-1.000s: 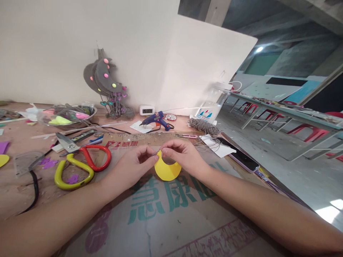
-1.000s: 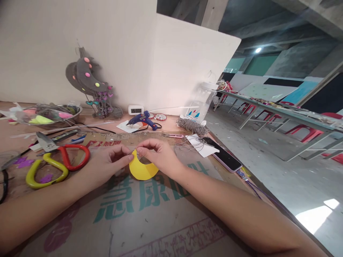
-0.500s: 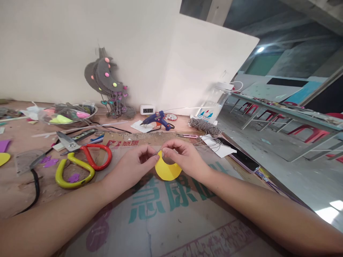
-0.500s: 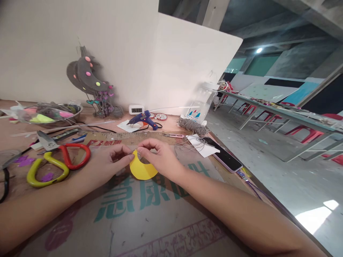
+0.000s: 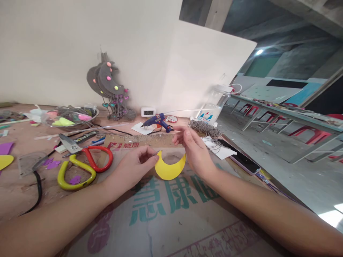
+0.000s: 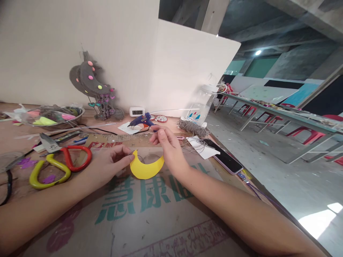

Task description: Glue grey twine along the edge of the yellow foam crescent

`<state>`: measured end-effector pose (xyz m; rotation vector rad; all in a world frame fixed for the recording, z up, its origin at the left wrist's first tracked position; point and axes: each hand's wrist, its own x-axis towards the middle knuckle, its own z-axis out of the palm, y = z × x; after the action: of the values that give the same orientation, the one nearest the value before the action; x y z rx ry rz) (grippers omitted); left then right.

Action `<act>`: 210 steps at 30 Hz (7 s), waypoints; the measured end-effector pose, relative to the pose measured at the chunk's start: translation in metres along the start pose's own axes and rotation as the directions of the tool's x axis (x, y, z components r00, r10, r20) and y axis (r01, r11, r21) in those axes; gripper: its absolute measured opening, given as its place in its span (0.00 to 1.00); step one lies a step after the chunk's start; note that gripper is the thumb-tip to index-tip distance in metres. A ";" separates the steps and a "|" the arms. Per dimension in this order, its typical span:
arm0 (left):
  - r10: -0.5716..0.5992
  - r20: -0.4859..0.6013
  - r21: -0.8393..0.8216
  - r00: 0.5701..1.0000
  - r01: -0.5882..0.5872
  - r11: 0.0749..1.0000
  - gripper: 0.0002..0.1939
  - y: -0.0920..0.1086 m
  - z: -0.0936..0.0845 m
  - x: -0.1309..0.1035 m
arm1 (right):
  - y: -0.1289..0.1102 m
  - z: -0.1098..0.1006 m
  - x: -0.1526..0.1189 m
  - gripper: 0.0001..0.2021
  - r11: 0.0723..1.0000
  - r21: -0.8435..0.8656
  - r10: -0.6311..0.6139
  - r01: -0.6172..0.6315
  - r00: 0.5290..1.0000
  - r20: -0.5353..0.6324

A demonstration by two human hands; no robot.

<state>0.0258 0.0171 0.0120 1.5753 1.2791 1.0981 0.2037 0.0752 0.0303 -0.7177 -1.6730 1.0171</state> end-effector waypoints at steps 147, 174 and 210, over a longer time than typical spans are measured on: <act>0.020 -0.364 -0.053 0.931 -0.042 0.998 0.14 -0.016 -0.012 0.009 | 0.015 0.018 -0.018 0.05 0.969 -0.106 0.244 -0.222 0.920 0.306; 0.059 0.071 0.089 0.996 -0.065 0.994 0.13 0.004 0.001 0.002 | 0.009 0.019 -0.017 0.07 0.961 -0.069 0.275 -0.266 0.914 0.298; 0.065 0.072 0.031 0.995 -0.067 0.997 0.12 0.003 -0.001 0.002 | 0.008 0.017 -0.015 0.14 0.959 0.025 0.260 -0.282 0.911 0.319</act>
<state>0.0260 0.0188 0.0156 1.6775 1.2116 1.0561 0.1922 0.0623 0.0140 -0.7877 -1.8285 1.4434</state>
